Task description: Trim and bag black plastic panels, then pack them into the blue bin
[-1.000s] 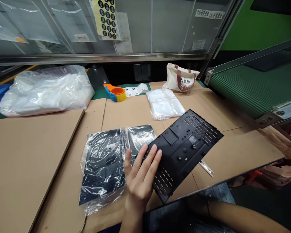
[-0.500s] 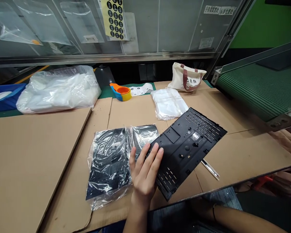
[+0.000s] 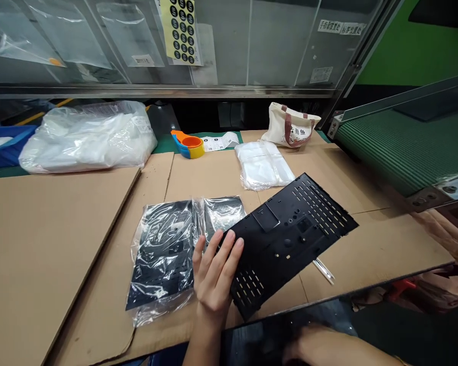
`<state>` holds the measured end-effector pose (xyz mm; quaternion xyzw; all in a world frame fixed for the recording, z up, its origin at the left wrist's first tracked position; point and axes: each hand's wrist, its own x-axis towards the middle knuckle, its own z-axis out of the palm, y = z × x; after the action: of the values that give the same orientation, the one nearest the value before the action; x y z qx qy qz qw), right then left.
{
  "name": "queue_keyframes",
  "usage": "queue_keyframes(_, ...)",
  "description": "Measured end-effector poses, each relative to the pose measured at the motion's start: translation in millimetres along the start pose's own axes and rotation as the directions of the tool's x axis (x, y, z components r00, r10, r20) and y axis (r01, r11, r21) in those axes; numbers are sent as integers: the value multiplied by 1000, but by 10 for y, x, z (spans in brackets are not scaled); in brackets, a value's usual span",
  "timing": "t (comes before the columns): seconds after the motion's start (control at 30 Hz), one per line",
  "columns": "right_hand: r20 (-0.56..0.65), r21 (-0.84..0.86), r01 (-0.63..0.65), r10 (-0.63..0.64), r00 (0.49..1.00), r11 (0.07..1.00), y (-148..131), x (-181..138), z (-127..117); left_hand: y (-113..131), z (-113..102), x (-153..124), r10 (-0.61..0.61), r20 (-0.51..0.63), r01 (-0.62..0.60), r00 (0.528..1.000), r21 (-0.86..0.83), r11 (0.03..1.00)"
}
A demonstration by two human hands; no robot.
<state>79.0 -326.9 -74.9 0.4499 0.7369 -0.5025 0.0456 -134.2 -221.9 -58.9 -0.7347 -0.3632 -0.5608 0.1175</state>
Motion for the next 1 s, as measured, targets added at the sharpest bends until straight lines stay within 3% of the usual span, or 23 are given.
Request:
queue_keyframes(0.03,39,86,62,-66,997,994,-107,-128,-158,2,-9,0,5,0,-5,1000,11,1000)
queue_keyframes(0.07,-65,149,79,-70,995,986,-181,-245,-334,6,-20,3,8,-1,-8,1000,25,1000)
queue_keyframes(0.1,-221,165,77,-40,975,983,-216,-342,-518,13,-30,9,9,-3,-9,1000,38,999)
queue_keyframes(0.13,-417,149,67,1,909,987,-211,-415,-698,23,-41,19,9,-5,-8,1000,49,999)
queue_keyframes(0.17,-633,111,46,35,773,993,-175,-461,-865,34,-51,33,9,-4,-9,1000,58,998)
queue_keyframes(0.2,-796,60,39,24,605,997,-119,-482,-1010,48,-60,51,12,1,-12,1000,62,998)
queue_keyframes(0.23,-891,9,56,-17,454,998,-56,-483,-1131,61,-67,72,16,12,-17,1000,62,998)
queue_keyframes(0.27,-937,-54,107,-87,337,993,0,-473,-1227,74,-73,95,24,30,-25,999,55,998)
queue_keyframes(0.3,-948,-136,178,-180,264,975,43,-460,-1299,87,-76,118,32,56,-35,998,41,999)
queue_keyframes(0.37,-901,-330,266,-386,199,906,83,-449,-1383,112,-76,161,39,114,-39,993,-4,999)
queue_keyframes(0.47,-761,-583,171,-607,227,794,96,-502,-1423,164,-53,202,-18,146,30,989,-76,997)
queue_keyframes(0.57,-652,-696,149,-705,280,702,147,-576,-1437,253,5,222,-183,137,203,973,-151,967)
queue_keyframes(0.67,-574,-761,182,-777,258,623,197,-625,-1461,339,86,244,-376,160,406,913,-236,883)
queue_keyframes(0.73,-546,-783,184,-798,254,594,196,-657,-1478,358,135,276,-421,172,454,891,-286,844)
queue_keyframes(0.8,-561,-764,196,-784,266,614,182,-690,-1485,336,166,329,-416,204,462,886,-315,829)
queue_keyframes(0.87,-647,-651,278,-708,284,706,188,-711,-1473,285,177,402,-400,273,475,875,-318,821)
queue_keyframes(1.0,-769,-293,438,-482,420,849,330,-644,-1381,160,187,575,-429,444,566,787,-241,789)
